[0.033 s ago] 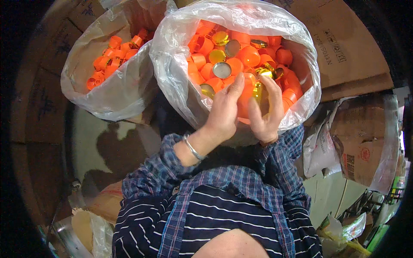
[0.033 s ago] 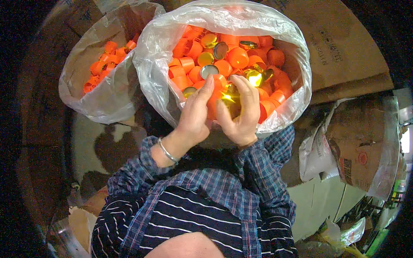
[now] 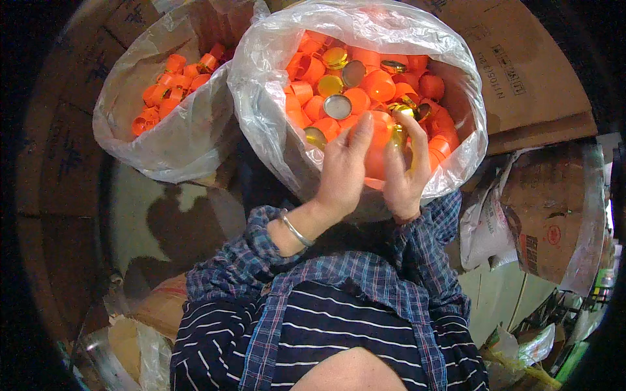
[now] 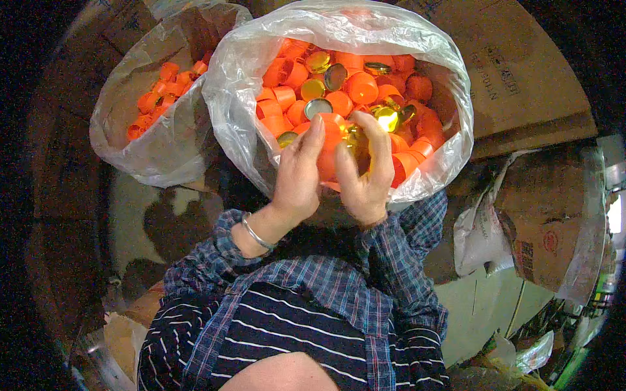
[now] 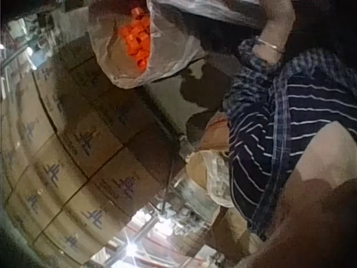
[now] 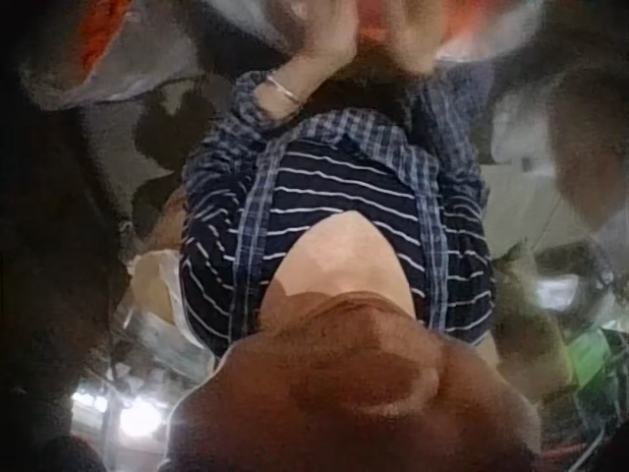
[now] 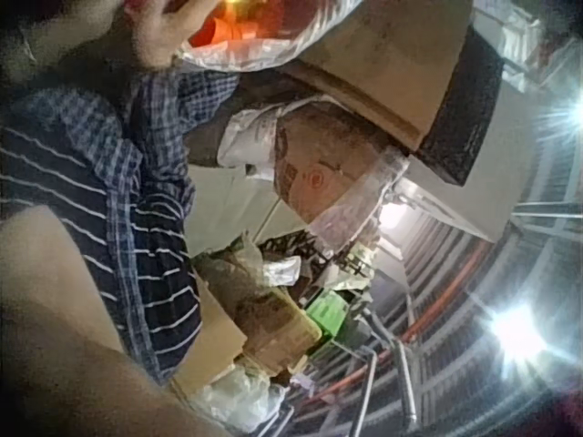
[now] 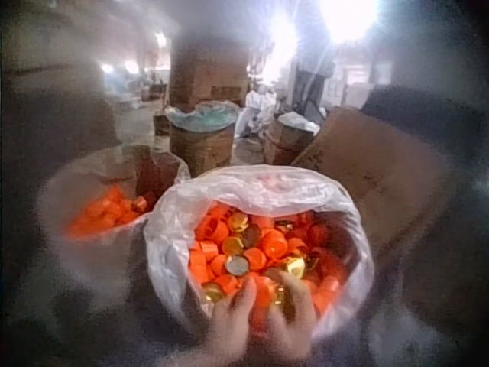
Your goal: The person repeatedly picks orange plastic caps and gold lids from a large bag, aligns them, and presses them together by hand. The assembled units are placed into a second bag. The process continues throughout the clip with no other tools or objects handled.
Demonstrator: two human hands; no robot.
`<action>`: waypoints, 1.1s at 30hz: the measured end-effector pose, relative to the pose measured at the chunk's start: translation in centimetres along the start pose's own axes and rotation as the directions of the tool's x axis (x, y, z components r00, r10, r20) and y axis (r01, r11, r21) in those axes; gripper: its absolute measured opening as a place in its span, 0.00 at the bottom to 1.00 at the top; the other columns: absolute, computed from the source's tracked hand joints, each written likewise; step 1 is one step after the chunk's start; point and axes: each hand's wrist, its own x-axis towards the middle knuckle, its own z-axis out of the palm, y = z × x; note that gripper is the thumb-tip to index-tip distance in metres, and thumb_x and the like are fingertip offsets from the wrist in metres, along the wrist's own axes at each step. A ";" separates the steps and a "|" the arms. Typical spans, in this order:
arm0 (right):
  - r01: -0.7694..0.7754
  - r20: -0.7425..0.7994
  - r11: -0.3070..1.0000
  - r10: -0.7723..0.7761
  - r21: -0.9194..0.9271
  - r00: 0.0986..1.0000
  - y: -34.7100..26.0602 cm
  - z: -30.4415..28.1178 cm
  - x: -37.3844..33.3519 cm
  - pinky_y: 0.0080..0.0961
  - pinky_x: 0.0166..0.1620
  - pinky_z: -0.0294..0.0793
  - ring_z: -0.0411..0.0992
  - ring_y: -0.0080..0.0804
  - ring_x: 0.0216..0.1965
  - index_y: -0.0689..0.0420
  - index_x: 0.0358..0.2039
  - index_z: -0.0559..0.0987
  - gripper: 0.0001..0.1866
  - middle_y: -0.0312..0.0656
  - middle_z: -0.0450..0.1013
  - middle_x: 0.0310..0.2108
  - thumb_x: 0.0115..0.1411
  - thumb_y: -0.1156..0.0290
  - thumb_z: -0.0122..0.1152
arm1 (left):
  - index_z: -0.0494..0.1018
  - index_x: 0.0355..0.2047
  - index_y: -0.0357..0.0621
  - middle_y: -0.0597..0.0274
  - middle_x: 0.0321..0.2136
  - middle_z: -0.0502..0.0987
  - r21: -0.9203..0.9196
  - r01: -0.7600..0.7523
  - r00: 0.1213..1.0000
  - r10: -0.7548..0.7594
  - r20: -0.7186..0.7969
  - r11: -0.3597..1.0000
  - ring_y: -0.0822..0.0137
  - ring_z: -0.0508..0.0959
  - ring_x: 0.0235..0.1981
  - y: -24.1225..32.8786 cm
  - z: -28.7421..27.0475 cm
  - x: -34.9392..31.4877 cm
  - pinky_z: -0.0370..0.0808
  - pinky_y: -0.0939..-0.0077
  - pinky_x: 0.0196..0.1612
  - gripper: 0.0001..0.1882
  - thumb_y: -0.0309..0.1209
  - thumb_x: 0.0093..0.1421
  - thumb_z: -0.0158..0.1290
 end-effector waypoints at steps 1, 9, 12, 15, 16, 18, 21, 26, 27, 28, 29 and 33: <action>-0.138 -0.033 0.970 0.147 0.201 0.989 0.0 0.3 0.0 0.33 0.57 0.69 0.71 0.37 0.54 0.66 0.55 0.73 0.24 0.49 0.72 0.52 0.57 0.73 0.62 | 0.74 0.48 0.34 0.61 0.42 0.78 0.363 -0.224 0.975 0.203 0.095 0.905 0.70 0.77 0.43 0.1 -0.1 -0.5 0.74 0.76 0.47 0.20 0.42 0.73 0.46; 0.382 0.052 0.876 -0.384 -0.294 0.922 -0.3 0.5 1.4 0.40 0.53 0.72 0.73 0.52 0.49 0.66 0.50 0.76 0.29 0.56 0.74 0.49 0.46 0.70 0.71 | 0.66 0.59 0.41 0.60 0.54 0.73 -0.403 0.218 0.974 -0.174 0.145 0.889 0.67 0.74 0.55 -0.1 -1.5 0.6 0.71 0.70 0.59 0.26 0.48 0.74 0.38; 0.489 0.152 0.822 -0.465 -0.291 0.872 -0.5 0.6 2.3 0.41 0.51 0.73 0.73 0.54 0.48 0.65 0.50 0.76 0.32 0.56 0.73 0.49 0.43 0.68 0.73 | 0.63 0.62 0.42 0.60 0.56 0.72 -0.375 0.261 0.962 -0.207 0.180 0.889 0.64 0.73 0.57 0.5 -2.8 1.5 0.71 0.65 0.61 0.28 0.50 0.74 0.38; 0.481 0.265 0.847 -0.421 -0.228 0.867 -0.3 1.6 3.9 0.41 0.53 0.73 0.72 0.52 0.50 0.63 0.54 0.74 0.36 0.53 0.73 0.51 0.44 0.64 0.75 | 0.63 0.63 0.42 0.56 0.57 0.72 -0.211 0.133 0.983 -0.102 0.150 0.969 0.60 0.74 0.58 2.9 -4.4 2.8 0.72 0.62 0.61 0.28 0.49 0.73 0.40; 0.410 0.359 0.898 -0.334 -0.159 0.871 0.0 1.6 4.7 0.40 0.54 0.72 0.71 0.49 0.52 0.62 0.57 0.72 0.36 0.51 0.73 0.52 0.50 0.62 0.75 | 0.66 0.61 0.42 0.56 0.56 0.74 -0.075 -0.071 0.993 0.077 0.087 0.995 0.62 0.75 0.57 4.0 -4.9 3.5 0.73 0.64 0.59 0.25 0.45 0.73 0.44; 0.207 0.404 0.978 -0.200 0.027 0.893 1.4 2.2 6.9 0.39 0.55 0.72 0.73 0.47 0.52 0.61 0.60 0.70 0.35 0.50 0.75 0.51 0.56 0.61 0.72 | 0.70 0.58 0.39 0.57 0.51 0.77 0.400 -0.242 0.957 0.285 -0.052 0.884 0.62 0.77 0.53 9.3 -8.6 5.4 0.74 0.63 0.56 0.20 0.39 0.73 0.45; 0.069 0.594 0.935 0.163 -0.349 0.788 5.3 1.5 10.5 0.39 0.52 0.74 0.76 0.46 0.49 0.61 0.54 0.75 0.28 0.52 0.77 0.46 0.59 0.58 0.67 | 0.73 0.47 0.35 0.57 0.42 0.78 0.768 -0.345 0.606 0.753 -0.258 0.540 0.70 0.77 0.43 18.3 -15.1 8.3 0.75 0.75 0.49 0.17 0.35 0.66 0.58; 0.302 0.728 0.739 0.353 -0.602 0.588 15.5 6.7 10.3 0.43 0.46 0.76 0.77 0.49 0.44 0.58 0.45 0.80 0.22 0.51 0.78 0.40 0.56 0.57 0.67 | 0.71 0.48 0.35 0.59 0.40 0.77 0.851 -0.492 0.480 0.872 0.090 0.184 0.68 0.76 0.42 18.3 -16.8 8.4 0.74 0.73 0.50 0.18 0.33 0.63 0.61; 0.418 0.752 0.656 0.374 -0.628 0.543 17.6 8.3 9.6 0.43 0.48 0.75 0.75 0.48 0.47 0.57 0.45 0.80 0.20 0.51 0.77 0.44 0.56 0.59 0.65 | 0.74 0.46 0.38 0.61 0.40 0.78 0.839 -0.504 0.587 0.793 0.161 0.203 0.70 0.76 0.43 15.8 -15.4 8.6 0.73 0.75 0.49 0.14 0.33 0.64 0.59; 0.537 0.770 0.557 0.387 -0.634 0.507 19.4 9.7 8.9 0.43 0.50 0.74 0.72 0.48 0.51 0.57 0.46 0.81 0.19 0.51 0.75 0.48 0.57 0.61 0.63 | 0.76 0.44 0.40 0.63 0.38 0.80 0.801 -0.457 0.787 0.595 0.161 0.387 0.72 0.77 0.40 13.5 -13.8 8.4 0.74 0.76 0.46 0.11 0.33 0.64 0.58; 0.606 0.787 0.502 0.379 -0.617 0.488 20.9 10.6 8.0 0.42 0.53 0.73 0.68 0.47 0.54 0.56 0.44 0.81 0.17 0.49 0.71 0.53 0.56 0.63 0.63 | 0.77 0.41 0.40 0.66 0.35 0.80 0.822 -0.361 0.904 0.380 0.193 0.441 0.73 0.78 0.35 11.1 -12.2 8.0 0.75 0.76 0.43 0.09 0.31 0.64 0.57; 0.667 0.846 0.531 0.225 -0.523 0.484 23.4 10.8 8.7 0.40 0.51 0.74 0.71 0.45 0.51 0.57 0.42 0.82 0.15 0.48 0.74 0.50 0.55 0.65 0.64 | 0.78 0.40 0.41 0.51 0.35 0.82 0.908 -0.410 0.850 -0.327 0.413 0.080 0.59 0.83 0.36 6.1 -7.0 10.5 0.78 0.65 0.41 0.18 0.44 0.61 0.59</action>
